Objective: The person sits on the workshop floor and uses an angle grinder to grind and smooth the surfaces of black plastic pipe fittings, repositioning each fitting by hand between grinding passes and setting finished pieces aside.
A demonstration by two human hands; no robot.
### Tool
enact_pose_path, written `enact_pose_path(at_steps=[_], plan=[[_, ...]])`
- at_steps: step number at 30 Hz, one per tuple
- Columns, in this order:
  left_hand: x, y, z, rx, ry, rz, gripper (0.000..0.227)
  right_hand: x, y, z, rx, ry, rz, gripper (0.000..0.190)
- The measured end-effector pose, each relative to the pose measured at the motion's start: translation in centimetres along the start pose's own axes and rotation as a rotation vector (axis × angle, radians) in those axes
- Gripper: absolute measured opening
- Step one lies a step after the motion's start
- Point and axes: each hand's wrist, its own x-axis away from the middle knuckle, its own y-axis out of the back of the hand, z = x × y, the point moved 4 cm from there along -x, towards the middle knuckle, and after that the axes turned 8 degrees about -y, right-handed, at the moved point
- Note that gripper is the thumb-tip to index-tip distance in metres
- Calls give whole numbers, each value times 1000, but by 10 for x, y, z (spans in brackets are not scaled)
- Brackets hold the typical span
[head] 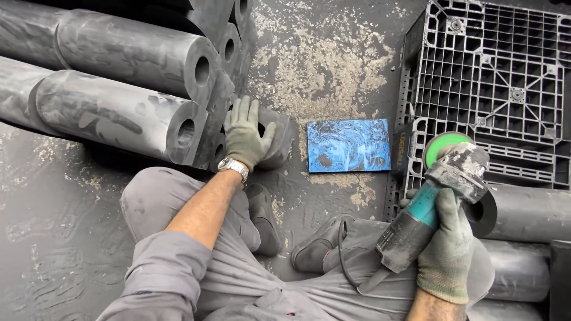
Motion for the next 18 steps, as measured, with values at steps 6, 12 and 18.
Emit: enact_pose_path(at_steps=[6, 12, 18], plan=[[-11, 8, -54, -137, -207, 227, 87, -3, 3, -3, 0, -40, -19, 56], [27, -12, -128, 254, -622, 663, 61, -4, 2, 1, 5, -52, -8, 56], [-10, -1, -57, 79, -160, 262, 68, -3, 12, -7, 16, -39, -26, 59]])
